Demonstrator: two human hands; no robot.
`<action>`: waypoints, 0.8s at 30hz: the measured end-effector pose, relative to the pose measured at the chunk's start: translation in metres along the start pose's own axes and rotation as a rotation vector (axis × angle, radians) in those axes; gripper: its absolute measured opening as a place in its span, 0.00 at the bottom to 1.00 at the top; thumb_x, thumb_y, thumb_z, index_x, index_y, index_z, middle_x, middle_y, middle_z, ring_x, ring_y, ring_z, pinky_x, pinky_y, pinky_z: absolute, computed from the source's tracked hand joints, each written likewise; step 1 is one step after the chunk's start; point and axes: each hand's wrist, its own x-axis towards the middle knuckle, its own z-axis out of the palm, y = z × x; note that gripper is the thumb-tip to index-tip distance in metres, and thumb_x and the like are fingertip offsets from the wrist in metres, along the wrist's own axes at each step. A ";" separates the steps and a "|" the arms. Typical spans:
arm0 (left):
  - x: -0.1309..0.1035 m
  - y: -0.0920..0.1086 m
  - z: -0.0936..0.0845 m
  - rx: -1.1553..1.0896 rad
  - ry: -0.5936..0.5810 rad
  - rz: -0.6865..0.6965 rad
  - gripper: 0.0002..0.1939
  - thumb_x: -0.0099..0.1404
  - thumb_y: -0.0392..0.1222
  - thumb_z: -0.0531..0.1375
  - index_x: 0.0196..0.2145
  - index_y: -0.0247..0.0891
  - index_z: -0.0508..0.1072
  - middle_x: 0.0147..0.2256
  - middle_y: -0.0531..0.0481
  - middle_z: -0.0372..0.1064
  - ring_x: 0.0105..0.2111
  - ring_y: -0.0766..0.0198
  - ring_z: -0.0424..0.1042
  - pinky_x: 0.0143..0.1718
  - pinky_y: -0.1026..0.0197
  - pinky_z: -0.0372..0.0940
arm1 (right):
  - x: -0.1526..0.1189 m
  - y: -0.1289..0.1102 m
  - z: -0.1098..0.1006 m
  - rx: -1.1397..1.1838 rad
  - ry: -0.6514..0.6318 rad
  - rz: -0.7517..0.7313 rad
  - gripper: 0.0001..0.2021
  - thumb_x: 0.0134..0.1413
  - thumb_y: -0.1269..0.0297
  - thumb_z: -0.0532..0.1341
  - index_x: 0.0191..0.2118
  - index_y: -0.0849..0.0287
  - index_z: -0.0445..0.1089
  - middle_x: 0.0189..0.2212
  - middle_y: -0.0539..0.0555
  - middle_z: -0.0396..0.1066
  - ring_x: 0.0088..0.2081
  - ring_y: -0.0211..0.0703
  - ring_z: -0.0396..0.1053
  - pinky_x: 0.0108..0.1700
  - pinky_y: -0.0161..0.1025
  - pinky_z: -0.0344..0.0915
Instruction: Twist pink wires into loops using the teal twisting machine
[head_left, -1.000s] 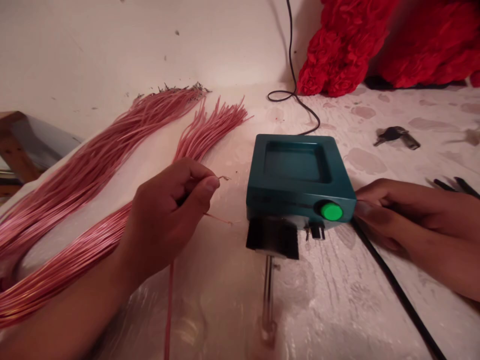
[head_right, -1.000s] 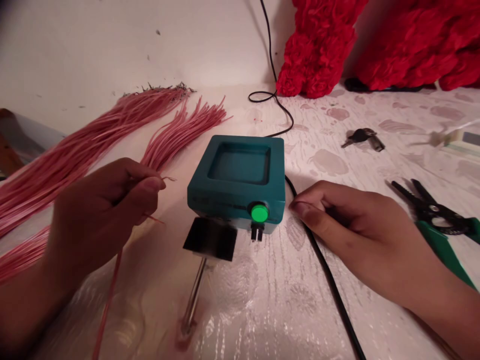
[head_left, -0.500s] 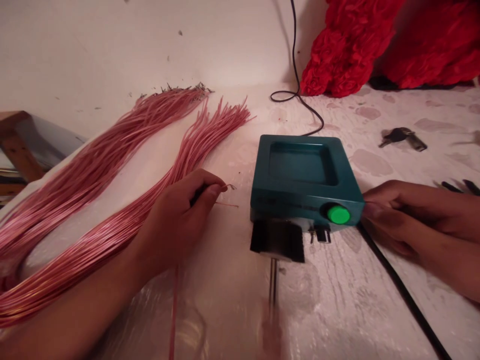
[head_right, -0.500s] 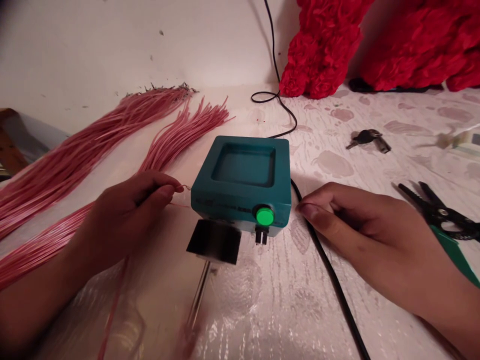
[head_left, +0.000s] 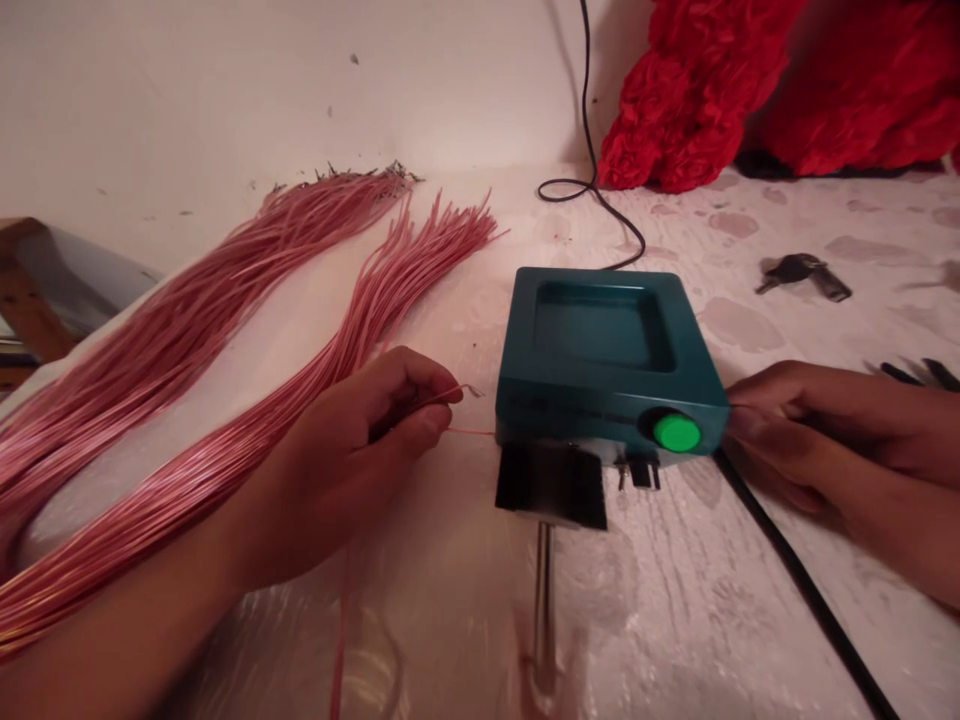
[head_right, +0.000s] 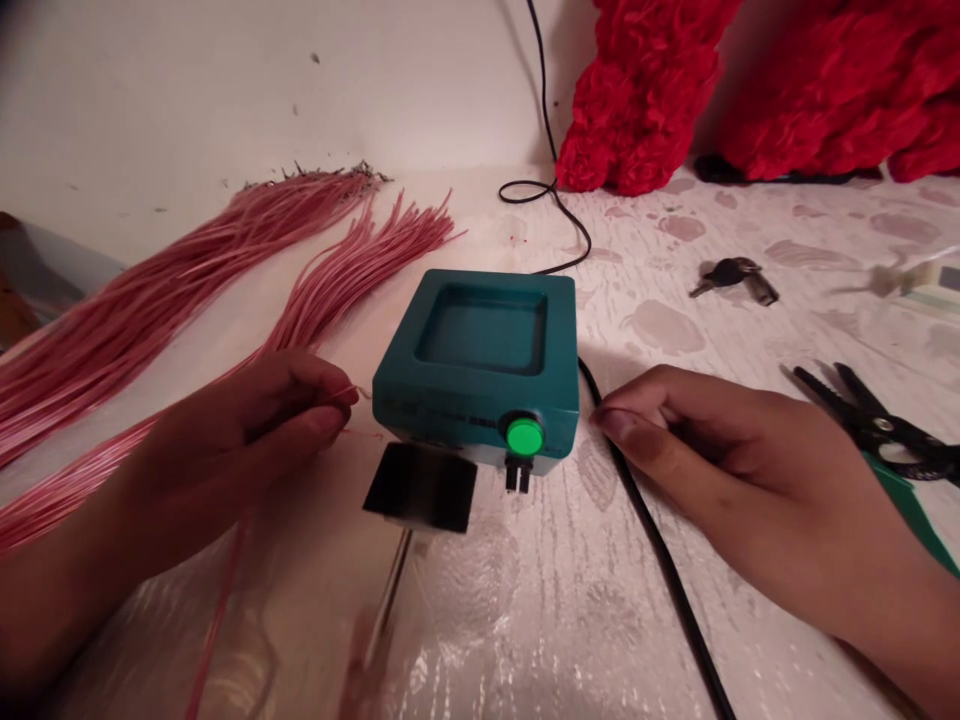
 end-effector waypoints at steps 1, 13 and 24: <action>-0.001 0.000 0.000 -0.031 -0.014 -0.008 0.04 0.71 0.42 0.58 0.43 0.43 0.70 0.35 0.57 0.70 0.33 0.71 0.69 0.33 0.72 0.64 | 0.000 0.000 0.000 -0.002 -0.003 -0.004 0.16 0.64 0.51 0.61 0.28 0.54 0.72 0.15 0.46 0.61 0.14 0.30 0.55 0.13 0.27 0.50; 0.001 0.002 -0.005 -0.014 -0.033 -0.056 0.04 0.65 0.45 0.64 0.36 0.44 0.77 0.32 0.58 0.75 0.28 0.72 0.70 0.28 0.72 0.63 | 0.002 0.002 0.000 0.018 -0.011 0.019 0.16 0.64 0.51 0.61 0.29 0.54 0.72 0.15 0.47 0.62 0.14 0.30 0.55 0.13 0.28 0.50; 0.004 0.009 -0.011 -0.053 0.043 -0.103 0.05 0.61 0.43 0.66 0.32 0.41 0.76 0.27 0.58 0.72 0.24 0.73 0.63 0.23 0.73 0.57 | 0.004 0.000 0.003 0.114 -0.012 0.152 0.19 0.60 0.46 0.62 0.27 0.56 0.71 0.13 0.45 0.59 0.15 0.32 0.54 0.15 0.30 0.48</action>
